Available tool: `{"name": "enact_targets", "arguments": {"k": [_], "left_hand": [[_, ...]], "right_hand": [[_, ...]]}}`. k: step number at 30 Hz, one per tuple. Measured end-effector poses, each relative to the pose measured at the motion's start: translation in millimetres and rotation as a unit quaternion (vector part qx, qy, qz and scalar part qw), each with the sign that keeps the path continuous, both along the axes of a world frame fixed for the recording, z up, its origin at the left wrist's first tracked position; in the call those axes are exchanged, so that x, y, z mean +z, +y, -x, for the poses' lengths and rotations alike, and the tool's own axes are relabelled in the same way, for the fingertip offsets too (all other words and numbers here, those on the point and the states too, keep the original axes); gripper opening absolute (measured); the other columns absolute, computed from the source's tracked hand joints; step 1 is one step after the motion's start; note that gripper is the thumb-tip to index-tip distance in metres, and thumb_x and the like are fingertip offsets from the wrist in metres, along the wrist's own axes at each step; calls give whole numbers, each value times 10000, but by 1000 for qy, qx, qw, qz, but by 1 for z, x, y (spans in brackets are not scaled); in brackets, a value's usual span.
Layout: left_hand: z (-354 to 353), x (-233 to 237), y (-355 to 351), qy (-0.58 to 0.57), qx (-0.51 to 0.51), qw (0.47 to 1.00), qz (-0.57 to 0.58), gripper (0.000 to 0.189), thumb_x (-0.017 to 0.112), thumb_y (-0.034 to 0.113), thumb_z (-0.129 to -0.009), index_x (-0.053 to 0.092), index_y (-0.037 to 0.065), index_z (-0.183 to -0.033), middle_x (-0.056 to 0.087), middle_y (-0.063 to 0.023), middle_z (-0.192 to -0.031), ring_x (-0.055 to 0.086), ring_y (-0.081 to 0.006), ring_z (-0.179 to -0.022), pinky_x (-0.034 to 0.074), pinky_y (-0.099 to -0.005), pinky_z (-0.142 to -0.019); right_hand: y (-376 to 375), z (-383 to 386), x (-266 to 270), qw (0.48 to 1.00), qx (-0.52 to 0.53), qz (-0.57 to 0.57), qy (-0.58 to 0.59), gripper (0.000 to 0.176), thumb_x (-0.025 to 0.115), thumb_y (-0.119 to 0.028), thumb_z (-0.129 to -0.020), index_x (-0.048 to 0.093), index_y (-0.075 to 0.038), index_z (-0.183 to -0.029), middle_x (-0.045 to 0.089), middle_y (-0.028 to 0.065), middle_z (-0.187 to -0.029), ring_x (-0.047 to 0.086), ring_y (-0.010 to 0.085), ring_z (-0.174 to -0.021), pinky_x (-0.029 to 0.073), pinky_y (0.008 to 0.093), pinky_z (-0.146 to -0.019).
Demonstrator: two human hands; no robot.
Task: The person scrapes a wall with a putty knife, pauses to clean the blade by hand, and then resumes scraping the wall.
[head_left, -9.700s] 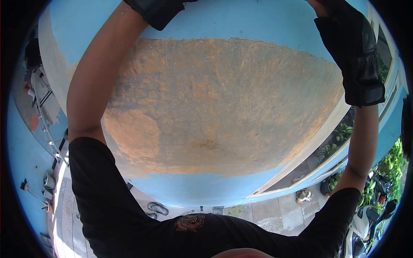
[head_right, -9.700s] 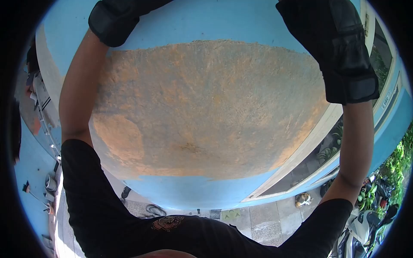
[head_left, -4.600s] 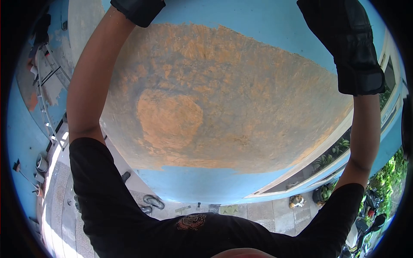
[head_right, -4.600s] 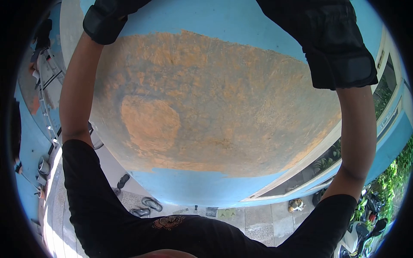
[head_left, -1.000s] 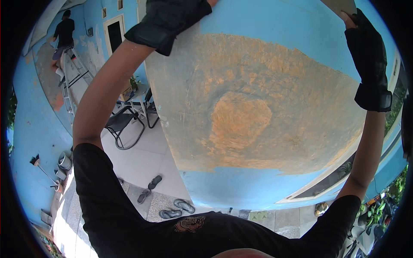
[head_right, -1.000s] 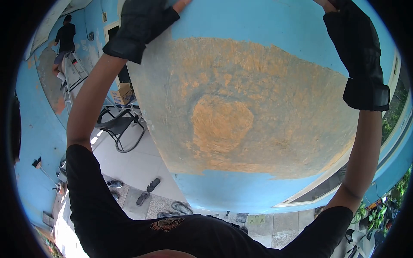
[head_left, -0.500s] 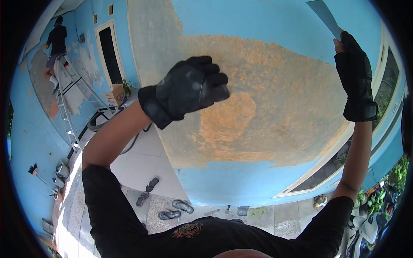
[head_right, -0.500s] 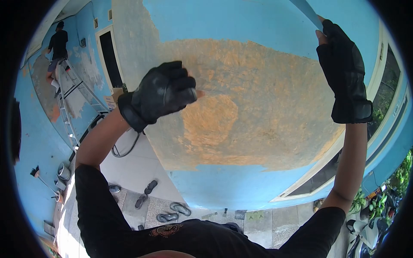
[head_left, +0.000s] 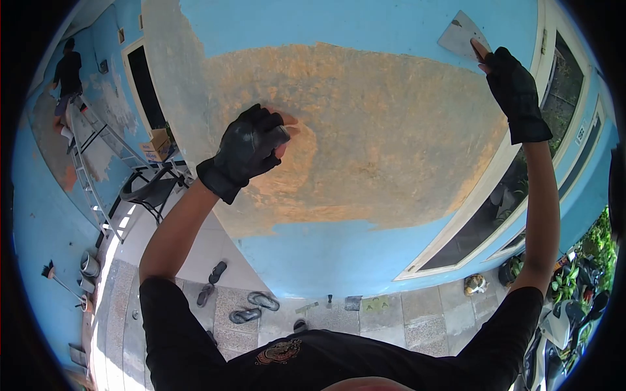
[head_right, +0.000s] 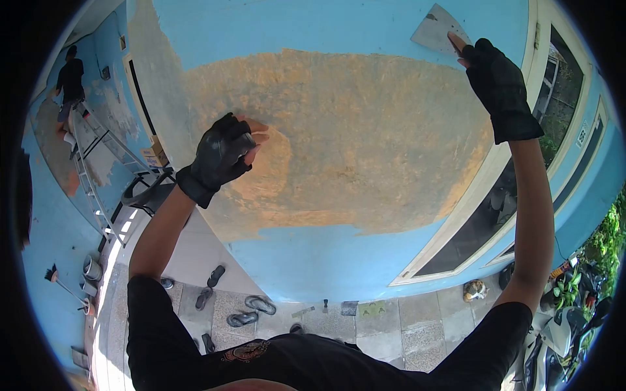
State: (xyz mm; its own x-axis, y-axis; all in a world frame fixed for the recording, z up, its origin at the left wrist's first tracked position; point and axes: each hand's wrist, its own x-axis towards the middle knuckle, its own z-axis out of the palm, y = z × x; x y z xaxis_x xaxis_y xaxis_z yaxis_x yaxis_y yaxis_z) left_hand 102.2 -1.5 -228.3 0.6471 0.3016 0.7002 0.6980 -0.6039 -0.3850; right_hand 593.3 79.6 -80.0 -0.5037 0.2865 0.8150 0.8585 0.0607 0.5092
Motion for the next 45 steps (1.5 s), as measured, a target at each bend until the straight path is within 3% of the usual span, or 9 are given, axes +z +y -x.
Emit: {"name": "enact_targets", "arguments": {"k": [12,18,20,22,27,30,36,40,45], "left_hand": [[-93,-18,-26,118,-60,991,31,260,688,199,-848,672,170,-1106,541,-47,-1486,525,-244,-1352,352,-461,-1177],[-60,-39,-17,73,-54,995,45,149,729,204,-834,705,183,-980,641,-28,-1351,607,-228,-1239,438,-451,-1105],[-52,-53,-7,43,-59,996,44,145,738,198,-825,701,178,-964,653,-26,-1328,617,-227,-1220,452,-448,-1089],[-42,-58,-4,15,-69,997,42,143,746,193,-816,697,174,-948,665,-24,-1304,627,-227,-1202,466,-445,-1073],[-38,-50,-6,3,-135,991,3,113,758,146,-765,691,142,-857,729,-36,-1050,686,-233,-972,544,-389,-930],[-39,-53,-13,44,-120,988,87,164,777,160,-740,675,159,-868,724,-7,-980,675,-220,-853,555,-381,-811],[-23,-93,-41,27,-84,993,75,319,792,166,-674,680,168,-973,593,15,-691,609,-196,-671,519,-347,-653],[-1,-135,-60,-98,-135,976,143,244,784,134,-708,705,176,-935,586,19,-632,599,-198,-604,497,-352,-597],[-1,-234,-66,-175,-115,934,288,182,725,125,-775,707,160,-952,632,-23,-736,633,-245,-716,518,-382,-651]], "right_hand": [[53,-59,46,991,39,-22,-125,596,572,-107,-1004,429,-374,-1517,659,96,-1149,702,290,-971,592,396,-821],[12,42,79,959,25,-132,-251,552,598,7,-959,527,-223,-1455,679,136,-1219,720,259,-989,606,349,-778],[5,79,87,922,117,-220,-297,298,599,-108,-995,652,-167,-1282,713,129,-1036,719,256,-827,590,355,-675],[-40,150,78,948,47,-171,-266,363,590,-185,-967,603,-189,-1329,605,80,-800,608,258,-615,496,372,-541],[-27,297,80,968,179,24,-177,278,514,-219,-986,653,-115,-1203,644,122,-829,660,309,-706,515,420,-602],[-31,367,36,880,359,-124,-285,200,569,-207,-974,692,-53,-940,652,114,-810,662,275,-683,524,408,-569],[-69,387,-72,876,431,113,-184,225,608,-211,-947,722,-206,-1140,667,46,-847,701,241,-765,558,374,-638],[-76,321,-141,870,394,276,-109,546,699,-165,-882,580,-191,-1414,620,79,-862,678,248,-755,535,357,-639],[-66,269,-324,722,452,478,215,591,724,-34,-848,580,-139,-1412,647,72,-902,657,248,-807,533,347,-725]]}}
